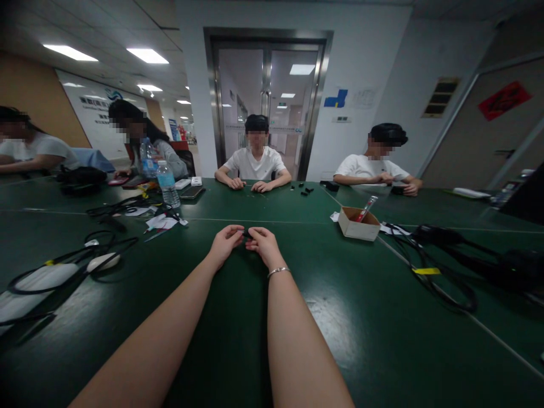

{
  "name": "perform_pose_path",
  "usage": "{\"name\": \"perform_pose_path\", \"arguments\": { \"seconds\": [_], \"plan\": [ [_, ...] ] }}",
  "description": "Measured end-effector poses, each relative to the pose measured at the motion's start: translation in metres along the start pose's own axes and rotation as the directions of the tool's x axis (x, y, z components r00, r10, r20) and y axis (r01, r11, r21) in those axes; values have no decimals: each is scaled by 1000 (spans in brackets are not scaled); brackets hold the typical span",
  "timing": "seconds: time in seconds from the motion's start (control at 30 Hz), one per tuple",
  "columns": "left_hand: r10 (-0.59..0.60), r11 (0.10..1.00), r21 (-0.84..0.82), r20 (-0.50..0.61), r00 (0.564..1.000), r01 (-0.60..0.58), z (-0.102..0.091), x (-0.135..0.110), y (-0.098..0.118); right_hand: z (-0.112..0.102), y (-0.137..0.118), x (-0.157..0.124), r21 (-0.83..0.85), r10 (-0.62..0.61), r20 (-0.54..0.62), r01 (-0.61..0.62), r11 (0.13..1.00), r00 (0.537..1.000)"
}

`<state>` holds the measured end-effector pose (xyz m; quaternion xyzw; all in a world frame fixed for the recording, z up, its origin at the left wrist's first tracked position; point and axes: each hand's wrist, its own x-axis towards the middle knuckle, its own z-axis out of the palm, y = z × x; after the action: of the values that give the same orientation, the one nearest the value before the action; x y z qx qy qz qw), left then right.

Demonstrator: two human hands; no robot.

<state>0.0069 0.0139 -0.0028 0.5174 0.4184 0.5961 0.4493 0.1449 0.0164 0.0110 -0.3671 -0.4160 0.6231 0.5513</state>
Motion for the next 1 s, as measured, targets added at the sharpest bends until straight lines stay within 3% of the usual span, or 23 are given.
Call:
{"name": "perform_pose_path", "arguments": {
  "seconds": [0.23,0.43,0.57,0.67,0.87,1.0],
  "plan": [
    [18,995,102,18,1000,-19,-9,4,1,-3,-1,-1,26,10,30,-11,1000,1000],
    [6,972,236,37,999,-14,-9,1,1,-3,-4,-2,49,12,-20,-11,999,1000],
    [109,798,597,-6,994,-84,-6,-4,7,-4,-6,-3,56,26,-13,-25,998,1000],
    [159,696,710,-2,987,-111,-6,-6,11,-4,-5,-3,51,26,6,-27,998,1000],
    [28,729,684,-47,999,12,-7,-7,15,-5,-5,-4,22,23,67,-25,999,997],
    [-19,693,715,-112,994,93,-8,-8,18,-5,-6,-5,13,32,105,-34,999,994]
  ]
}}
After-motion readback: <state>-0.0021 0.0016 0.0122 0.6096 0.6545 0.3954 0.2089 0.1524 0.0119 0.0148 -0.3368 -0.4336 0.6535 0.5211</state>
